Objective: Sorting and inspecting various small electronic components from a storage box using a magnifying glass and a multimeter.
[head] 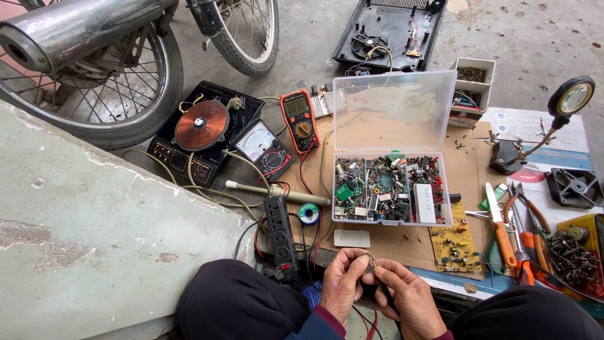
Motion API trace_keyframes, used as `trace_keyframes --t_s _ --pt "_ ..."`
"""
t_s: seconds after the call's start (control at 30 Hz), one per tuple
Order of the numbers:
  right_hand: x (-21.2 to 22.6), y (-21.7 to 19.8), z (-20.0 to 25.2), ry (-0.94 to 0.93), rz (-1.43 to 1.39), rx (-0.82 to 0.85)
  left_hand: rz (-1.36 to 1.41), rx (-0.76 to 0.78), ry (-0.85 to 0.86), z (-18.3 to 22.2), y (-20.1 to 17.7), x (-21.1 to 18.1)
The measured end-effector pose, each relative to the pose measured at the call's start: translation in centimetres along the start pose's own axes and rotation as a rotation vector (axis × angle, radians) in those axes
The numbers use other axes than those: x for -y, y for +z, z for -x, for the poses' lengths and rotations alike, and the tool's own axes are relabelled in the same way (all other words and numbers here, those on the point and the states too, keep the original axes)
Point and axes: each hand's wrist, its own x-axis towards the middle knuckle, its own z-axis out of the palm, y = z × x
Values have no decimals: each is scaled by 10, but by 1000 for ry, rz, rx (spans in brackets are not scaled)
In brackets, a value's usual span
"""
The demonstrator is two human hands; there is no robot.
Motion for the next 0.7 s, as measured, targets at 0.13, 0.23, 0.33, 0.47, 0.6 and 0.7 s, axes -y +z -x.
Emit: trace_keyframes --t_s 0.13,0.23,0.33,0.47,0.6,0.7 --pt "-2 -2 -2 -9 -9 6 -4 -7 8 -3 -2 4" --pt "-2 -2 -2 -11 -3 6 -5 2 5 -3 -2 4" --pt "-1 -2 -2 0 3 4 -5 -10 -2 -2 -2 3" --pt "-1 -1 -1 -6 -3 2 -4 -4 -2 -3 -2 4" --pt "-2 -3 -2 -14 -4 11 5 -5 -2 -2 -2 4" --pt "-2 -3 -2 -7 -2 9 -1 -3 -3 -2 -2 3"
